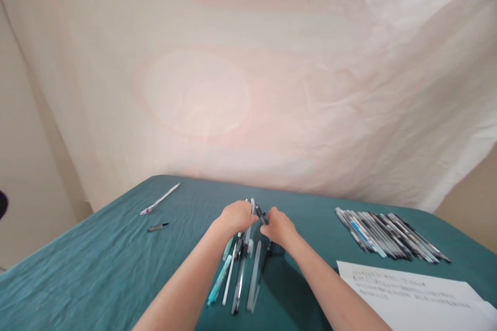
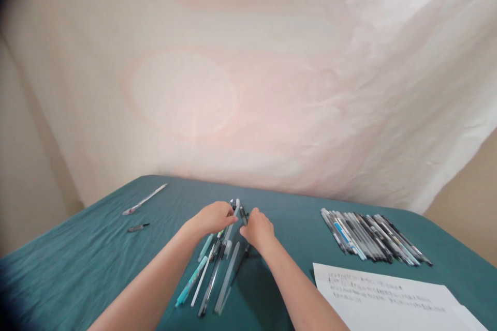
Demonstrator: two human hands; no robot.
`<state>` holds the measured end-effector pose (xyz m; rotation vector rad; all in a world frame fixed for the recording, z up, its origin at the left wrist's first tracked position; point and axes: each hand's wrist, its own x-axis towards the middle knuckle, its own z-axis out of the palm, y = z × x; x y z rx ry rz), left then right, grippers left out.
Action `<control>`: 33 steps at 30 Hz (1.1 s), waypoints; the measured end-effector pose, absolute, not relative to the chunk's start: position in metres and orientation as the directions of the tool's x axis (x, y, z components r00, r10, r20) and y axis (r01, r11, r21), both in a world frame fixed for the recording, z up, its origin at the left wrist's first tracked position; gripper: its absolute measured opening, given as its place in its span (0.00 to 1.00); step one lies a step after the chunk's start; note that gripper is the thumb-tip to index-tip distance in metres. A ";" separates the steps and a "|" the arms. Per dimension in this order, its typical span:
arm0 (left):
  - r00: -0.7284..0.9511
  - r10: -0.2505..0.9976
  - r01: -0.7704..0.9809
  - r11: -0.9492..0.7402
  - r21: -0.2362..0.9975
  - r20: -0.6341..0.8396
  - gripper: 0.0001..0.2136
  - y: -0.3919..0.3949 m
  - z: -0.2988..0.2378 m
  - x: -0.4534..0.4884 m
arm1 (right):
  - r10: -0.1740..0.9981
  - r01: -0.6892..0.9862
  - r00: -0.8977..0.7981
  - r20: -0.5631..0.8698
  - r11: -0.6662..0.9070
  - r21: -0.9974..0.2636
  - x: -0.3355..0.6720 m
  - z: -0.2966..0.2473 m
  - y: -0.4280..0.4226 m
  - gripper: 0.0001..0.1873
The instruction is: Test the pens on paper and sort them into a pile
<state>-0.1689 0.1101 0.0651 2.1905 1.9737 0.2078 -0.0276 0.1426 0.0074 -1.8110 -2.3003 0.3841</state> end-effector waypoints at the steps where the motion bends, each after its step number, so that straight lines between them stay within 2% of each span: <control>1: 0.103 0.995 0.968 -0.095 0.234 -0.020 0.13 0.110 0.065 -0.168 | 0.971 0.924 -0.240 -0.016 0.223 -0.311 -0.027 0.008 0.143 0.15; 12: 0.084 0.996 0.939 -0.079 0.334 -0.002 0.11 0.109 0.064 -0.167 | 0.955 0.918 -0.284 -0.088 0.244 -0.312 -0.020 0.010 0.145 0.09; 16: 0.085 0.996 0.909 -0.086 0.407 0.020 0.09 0.111 0.063 -0.168 | 0.949 0.885 -0.300 -0.091 0.242 -0.398 -0.017 0.013 0.148 0.03; 20: 0.089 0.996 0.845 -0.076 0.530 0.003 0.11 0.115 0.061 -0.168 | 0.925 0.793 -0.367 -0.101 0.254 -0.554 -0.008 0.025 0.151 0.01; 25: 0.171 0.982 0.683 -0.056 0.729 -0.085 0.17 0.120 0.061 -0.163 | 0.869 0.604 -0.480 -0.120 0.228 -0.764 0.007 0.045 0.147 0.06; 29: 0.235 0.966 0.328 0.023 0.944 -0.105 0.15 0.121 0.060 -0.160 | 0.834 0.493 -0.537 -0.130 0.185 -0.850 0.013 0.051 0.143 0.06; 31: 0.235 0.968 0.217 0.041 0.975 -0.093 0.15 0.122 0.058 -0.159 | 0.820 0.457 -0.557 -0.133 0.169 -0.873 0.015 0.052 0.142 0.07; 33: 0.218 0.973 0.177 0.039 0.983 -0.078 0.14 0.124 0.057 -0.160 | 0.802 0.411 -0.583 -0.132 0.151 -0.899 0.017 0.052 0.143 0.07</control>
